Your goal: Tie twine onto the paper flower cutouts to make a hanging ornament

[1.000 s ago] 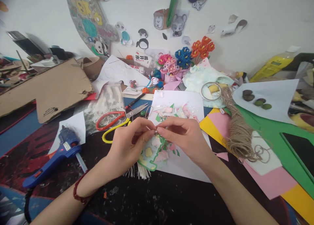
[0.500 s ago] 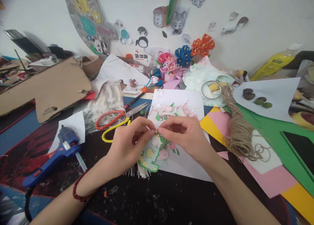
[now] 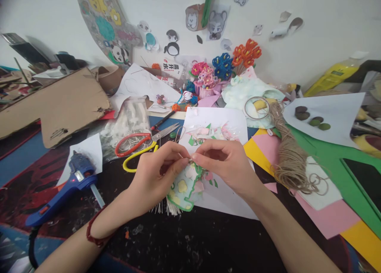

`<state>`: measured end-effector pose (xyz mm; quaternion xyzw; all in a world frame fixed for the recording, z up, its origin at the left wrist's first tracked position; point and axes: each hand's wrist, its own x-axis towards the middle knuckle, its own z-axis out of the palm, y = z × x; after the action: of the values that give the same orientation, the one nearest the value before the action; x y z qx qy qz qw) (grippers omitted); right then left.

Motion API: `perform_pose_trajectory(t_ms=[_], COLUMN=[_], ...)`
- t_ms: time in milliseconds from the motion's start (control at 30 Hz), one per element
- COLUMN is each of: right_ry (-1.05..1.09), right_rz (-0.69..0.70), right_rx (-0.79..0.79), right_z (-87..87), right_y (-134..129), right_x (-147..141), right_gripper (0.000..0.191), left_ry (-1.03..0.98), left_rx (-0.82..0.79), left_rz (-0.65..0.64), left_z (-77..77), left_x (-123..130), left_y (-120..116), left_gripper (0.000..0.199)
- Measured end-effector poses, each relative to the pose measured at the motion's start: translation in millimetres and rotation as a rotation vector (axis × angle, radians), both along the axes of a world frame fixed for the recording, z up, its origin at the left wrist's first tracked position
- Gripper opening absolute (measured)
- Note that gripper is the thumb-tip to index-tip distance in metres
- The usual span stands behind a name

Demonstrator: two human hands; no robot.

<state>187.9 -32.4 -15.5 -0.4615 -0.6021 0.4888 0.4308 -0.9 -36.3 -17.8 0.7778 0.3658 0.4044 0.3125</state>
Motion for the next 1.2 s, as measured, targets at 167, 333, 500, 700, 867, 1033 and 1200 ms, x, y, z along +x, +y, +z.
perform_pose_trajectory(t_ms=[167, 333, 500, 700, 867, 1033, 1200], right_ry=[-0.029, -0.082, -0.099, -0.081, -0.205, -0.193, -0.059], right_rz=[0.005, -0.001, -0.008, -0.056, -0.17, -0.13, 0.028], right_rx=[0.016, 0.062, 0.086, 0.073, 0.095, 0.136, 0.07], right_z=[-0.6, 0.3, 0.8, -0.5, -1.1, 0.0, -1.7], right_y=[0.5, 0.7, 1.4, 3.1, 3.9, 3.0, 1.7], right_x=[1.4, 1.6, 2.2, 6.0, 4.4, 2.0, 4.6], right_gripper=[0.016, 0.021, 0.023, 0.023, 0.035, 0.026, 0.017], left_ry=[-0.007, 0.013, 0.022, 0.02, 0.022, 0.015, -0.019], left_rx=[0.015, 0.015, 0.022, 0.024, 0.019, -0.013, -0.064], left_rz=[-0.013, -0.025, -0.019, -0.009, -0.008, -0.005, -0.001], left_z=[-0.3, -1.1, -1.6, -1.2, -1.2, -0.3, 0.5], left_x=[0.3, 0.0, -0.3, -0.3, 0.1, 0.1, -1.2], left_y=[0.1, 0.3, -0.2, -0.9, -1.0, -1.6, -0.8], left_gripper=[0.005, 0.007, 0.007, 0.006, 0.006, 0.006, 0.004])
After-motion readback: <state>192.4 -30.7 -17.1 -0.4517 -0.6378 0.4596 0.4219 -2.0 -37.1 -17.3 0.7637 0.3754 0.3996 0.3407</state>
